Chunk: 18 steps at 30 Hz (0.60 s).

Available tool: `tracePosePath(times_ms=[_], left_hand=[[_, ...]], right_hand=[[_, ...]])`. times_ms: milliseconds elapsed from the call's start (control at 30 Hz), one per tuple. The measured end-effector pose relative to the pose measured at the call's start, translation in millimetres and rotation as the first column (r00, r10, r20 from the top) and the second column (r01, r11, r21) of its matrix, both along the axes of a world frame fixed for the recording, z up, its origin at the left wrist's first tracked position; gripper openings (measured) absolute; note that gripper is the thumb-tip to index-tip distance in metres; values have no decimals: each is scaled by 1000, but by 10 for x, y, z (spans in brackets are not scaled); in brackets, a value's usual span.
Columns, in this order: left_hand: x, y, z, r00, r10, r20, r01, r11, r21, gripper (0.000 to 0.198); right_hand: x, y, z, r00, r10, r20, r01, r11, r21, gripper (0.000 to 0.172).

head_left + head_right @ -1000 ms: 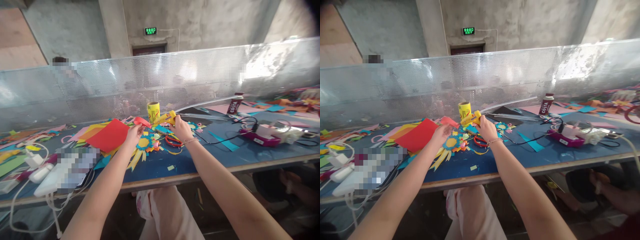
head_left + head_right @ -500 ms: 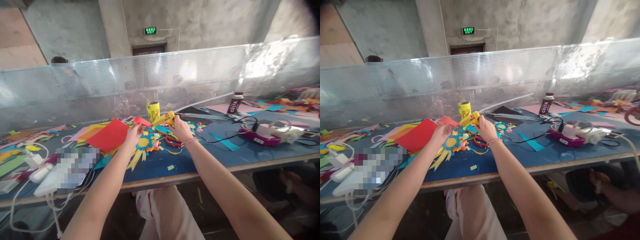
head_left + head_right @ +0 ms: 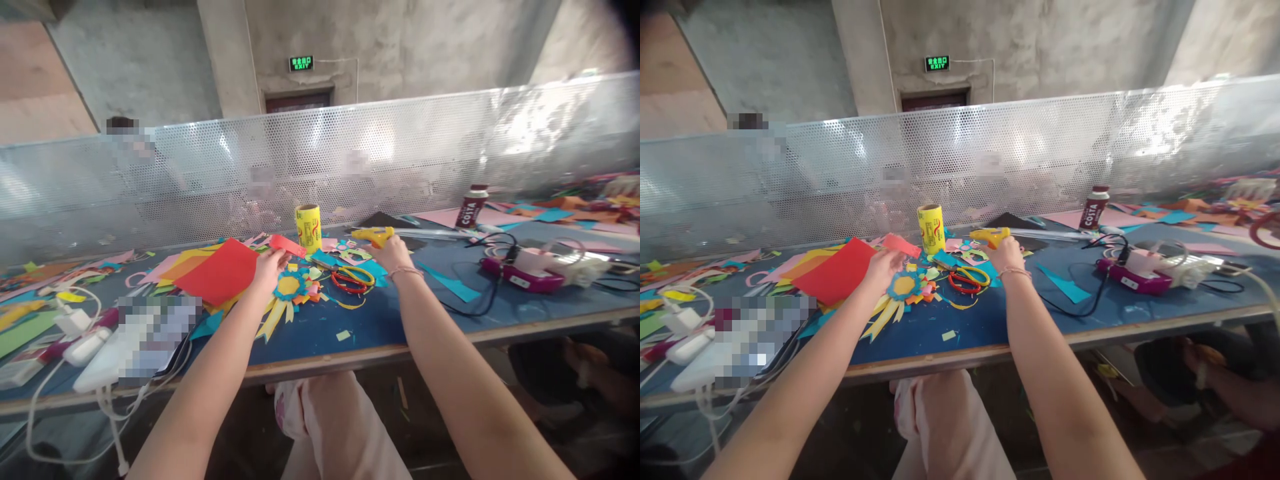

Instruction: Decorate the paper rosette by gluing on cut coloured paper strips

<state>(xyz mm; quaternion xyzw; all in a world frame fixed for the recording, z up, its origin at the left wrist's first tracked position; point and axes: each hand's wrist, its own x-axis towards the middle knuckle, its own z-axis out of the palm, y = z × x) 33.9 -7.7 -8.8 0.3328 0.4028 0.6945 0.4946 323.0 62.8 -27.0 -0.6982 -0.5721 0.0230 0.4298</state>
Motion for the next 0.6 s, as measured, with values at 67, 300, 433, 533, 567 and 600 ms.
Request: tracePosePath(times_ms=[67,300,433,533,567,600], left_hand=[[8,-1,-2,999,20,-26,-20,1000,17,8],[51,-24,32,998,-2,-69,8,997,80,11],[29,16,-18,992,0,-130,17,992,128,13],[-8,59,-58,981,30,-191,2,986,167,15],[-20,65,-61,974,42,-225,-2,985,174,13],[-32,67,-59,964,51,-259,-4,984,181,12]], right_hand=[[225,165,-121,1000,7,-12,-6,1000,17,42],[359,159,-185,966,-241,-93,246,968,51,41],[-78,-108,83,997,57,-44,-42,956,292,29],[-555,-275,314,809,587,-19,-558,779,285,22],[-706,-316,388,702,711,-38,-679,685,263,25],[-841,-348,460,606,793,-61,-764,601,236,28]])
